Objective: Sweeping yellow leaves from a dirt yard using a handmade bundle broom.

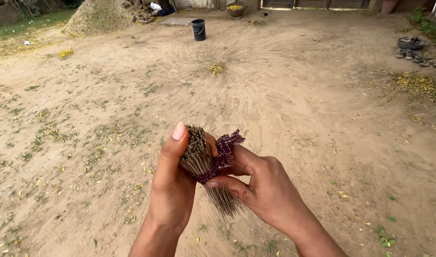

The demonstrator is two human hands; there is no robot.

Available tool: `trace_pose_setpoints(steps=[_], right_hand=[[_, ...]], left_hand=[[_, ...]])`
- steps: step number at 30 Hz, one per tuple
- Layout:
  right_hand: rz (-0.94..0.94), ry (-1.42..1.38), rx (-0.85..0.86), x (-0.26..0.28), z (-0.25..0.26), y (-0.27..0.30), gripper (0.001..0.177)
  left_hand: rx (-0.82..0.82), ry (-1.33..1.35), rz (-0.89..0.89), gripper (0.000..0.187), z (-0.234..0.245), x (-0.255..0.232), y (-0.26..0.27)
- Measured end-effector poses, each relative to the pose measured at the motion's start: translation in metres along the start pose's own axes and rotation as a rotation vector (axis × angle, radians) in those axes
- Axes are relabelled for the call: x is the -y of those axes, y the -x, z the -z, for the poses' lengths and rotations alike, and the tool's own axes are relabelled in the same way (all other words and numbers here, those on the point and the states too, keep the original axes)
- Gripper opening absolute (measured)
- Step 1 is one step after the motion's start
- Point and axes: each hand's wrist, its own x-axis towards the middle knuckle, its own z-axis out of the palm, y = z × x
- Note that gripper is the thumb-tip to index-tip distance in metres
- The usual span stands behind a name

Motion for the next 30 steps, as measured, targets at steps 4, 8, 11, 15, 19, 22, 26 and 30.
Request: trace_pose_setpoints(steps=[4,8,11,15,19,22,26,30], right_hand=[[-0.016,-0.01,-0.055,-0.004,-0.03,-0.052,0.041],[-0.079,-0.03,-0.09,-0.012,-0.044,-0.098,0.042],[-0.175,-0.012,-0.062,-0.023,-0.053,-0.134,0.044],[-0.189,0.023,-0.035,-0.045,-0.056,-0.184,0.041],[-0.08,0.024,-0.007,-0.077,-0.055,-0.248,0.038],[-0.08,-0.02,0.064,-0.088,-0.045,-0.302,0.038],[-0.059,0.016,0.121,-0.121,-0.027,-0.382,0.039],[0.14,-0.009,0.072,-0.15,-0.018,-0.434,0.045]], left_hand=[[-0.031,-0.046,0.069,0.052,0.042,0.001,-0.052],[0.012,-0.043,0.135,0.053,0.074,0.013,-0.093],[0.037,-0.044,0.142,0.062,0.097,0.023,-0.126],[0.058,-0.112,0.11,0.063,0.122,0.049,-0.171],[-0.019,-0.075,0.084,0.061,0.141,0.069,-0.226],[-0.067,-0.096,0.119,0.061,0.147,0.073,-0.275],[-0.118,-0.086,0.1,0.065,0.162,0.098,-0.346],[-0.177,-0.209,0.019,0.059,0.181,0.135,-0.392]])
